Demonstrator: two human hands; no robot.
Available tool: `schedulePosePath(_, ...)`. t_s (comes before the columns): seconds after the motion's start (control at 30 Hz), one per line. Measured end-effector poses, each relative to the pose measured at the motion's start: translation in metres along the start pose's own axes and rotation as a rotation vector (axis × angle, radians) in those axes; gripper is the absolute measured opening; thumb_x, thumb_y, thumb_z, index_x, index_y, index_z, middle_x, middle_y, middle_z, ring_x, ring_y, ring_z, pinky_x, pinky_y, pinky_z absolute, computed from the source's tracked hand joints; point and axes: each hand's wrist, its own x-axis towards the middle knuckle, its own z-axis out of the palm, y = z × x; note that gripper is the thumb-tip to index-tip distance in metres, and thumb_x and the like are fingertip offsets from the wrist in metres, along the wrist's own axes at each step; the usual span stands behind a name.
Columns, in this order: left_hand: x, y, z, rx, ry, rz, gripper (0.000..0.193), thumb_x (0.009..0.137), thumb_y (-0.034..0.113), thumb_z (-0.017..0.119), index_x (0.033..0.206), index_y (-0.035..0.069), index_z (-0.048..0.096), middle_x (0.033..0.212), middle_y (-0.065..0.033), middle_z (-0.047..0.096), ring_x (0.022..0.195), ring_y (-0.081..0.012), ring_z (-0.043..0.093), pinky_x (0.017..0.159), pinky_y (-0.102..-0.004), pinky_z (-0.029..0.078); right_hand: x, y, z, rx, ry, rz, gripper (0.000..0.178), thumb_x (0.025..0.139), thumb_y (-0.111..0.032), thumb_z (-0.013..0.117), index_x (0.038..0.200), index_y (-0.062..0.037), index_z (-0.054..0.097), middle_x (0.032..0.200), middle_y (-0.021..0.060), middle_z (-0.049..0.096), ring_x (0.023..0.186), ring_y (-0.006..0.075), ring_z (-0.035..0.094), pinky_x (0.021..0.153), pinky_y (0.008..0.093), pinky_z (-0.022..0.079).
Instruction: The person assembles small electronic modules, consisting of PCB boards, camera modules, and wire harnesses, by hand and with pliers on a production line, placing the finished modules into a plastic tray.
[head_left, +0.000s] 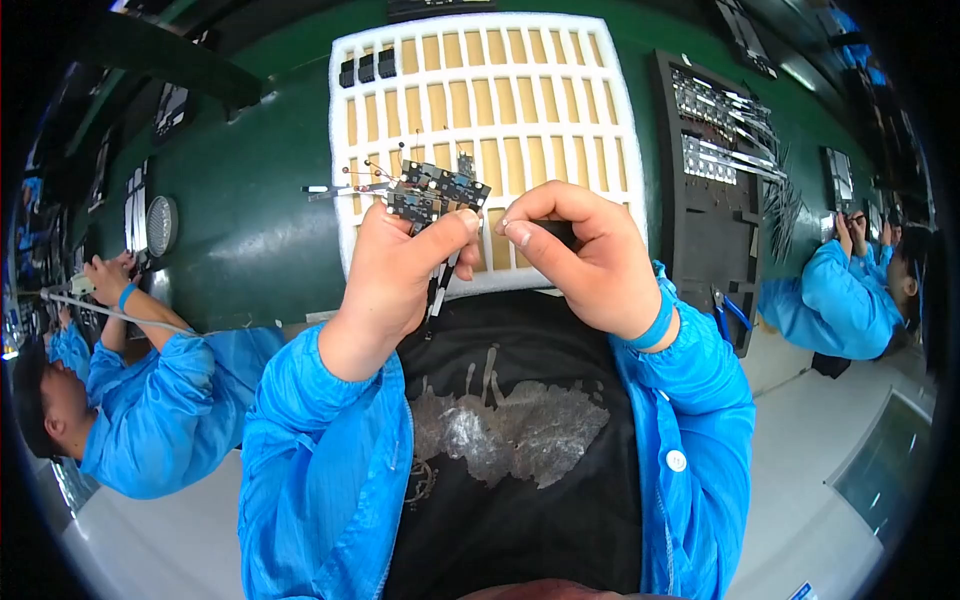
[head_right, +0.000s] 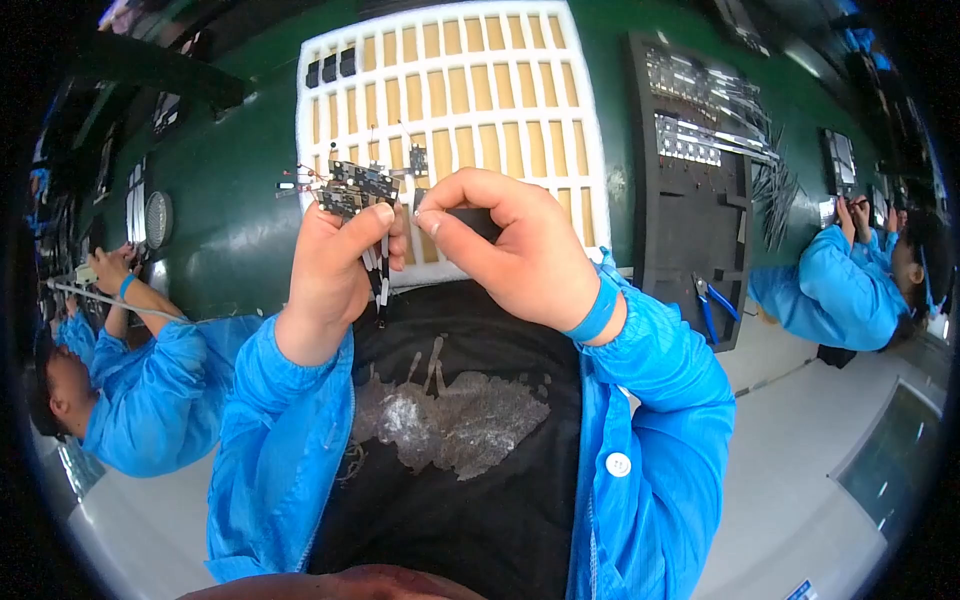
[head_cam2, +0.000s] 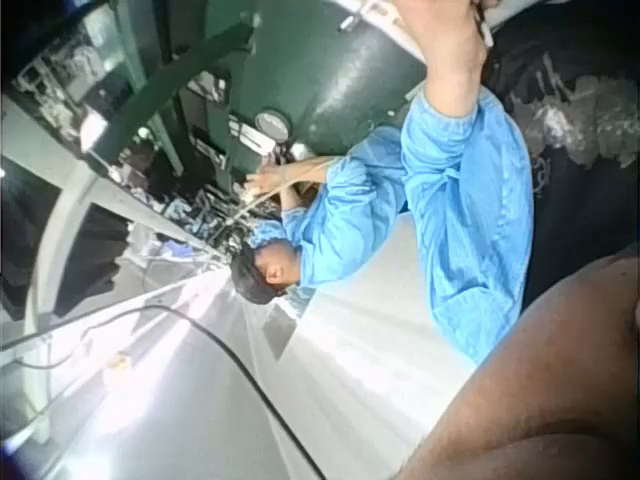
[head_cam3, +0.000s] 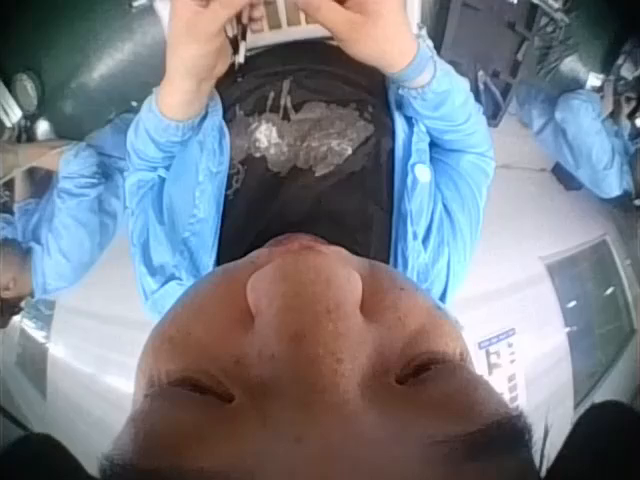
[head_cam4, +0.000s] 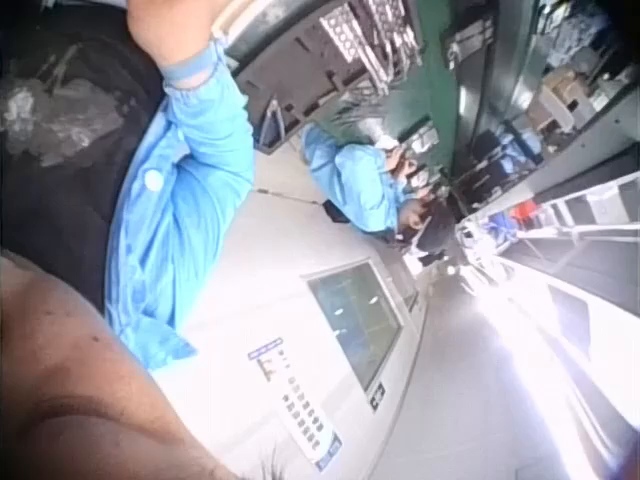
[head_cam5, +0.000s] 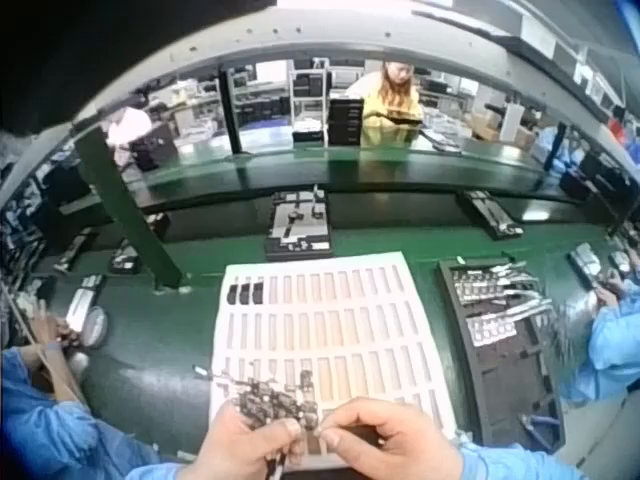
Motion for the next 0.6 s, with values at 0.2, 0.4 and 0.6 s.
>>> schedulePosePath(0.2, 0.001, -0.002, -0.001, 0.045, 0.005, 0.057, 0.008, 0.089, 0.004, 0.065, 0.096, 0.001, 0.064, 0.078, -0.0031, 0.064, 0.064, -0.0095, 0.058, 0.055, -0.0255, 0.048, 0.001, -0.007, 0.003, -0.041, 0.041, 0.025, 0.009, 0.093, -0.005, 0.064, 0.098, 0.0023, 0.066, 0.083, -0.0014, 0.063, 0.075, 0.0034, 0.053, 0.067, 0.0203, 0.045)
schedulePosePath(0.4, 0.003, 0.000, 0.000, 0.026, 0.023, 0.043, 0.009, 0.088, 0.002, 0.065, 0.096, 0.000, 0.064, 0.079, -0.0023, 0.064, 0.064, -0.0080, 0.057, 0.054, -0.0242, 0.047, 0.006, 0.002, 0.007, -0.174, 0.108, -0.113, 0.009, 0.096, -0.004, 0.059, 0.099, 0.0016, 0.065, 0.081, -0.0021, 0.060, 0.073, 0.0025, 0.049, 0.064, 0.0200, 0.041)
schedulePosePath(0.6, 0.004, -0.001, -0.004, 0.037, 0.033, 0.050, 0.010, 0.088, 0.002, 0.065, 0.098, 0.000, 0.064, 0.079, -0.0018, 0.064, 0.063, -0.0076, 0.057, 0.053, -0.0244, 0.047, 0.009, 0.001, 0.005, -0.141, 0.064, -0.079, 0.013, 0.101, -0.008, 0.050, 0.101, -0.0003, 0.060, 0.083, -0.0025, 0.053, 0.074, 0.0040, 0.042, 0.067, 0.0200, 0.037)
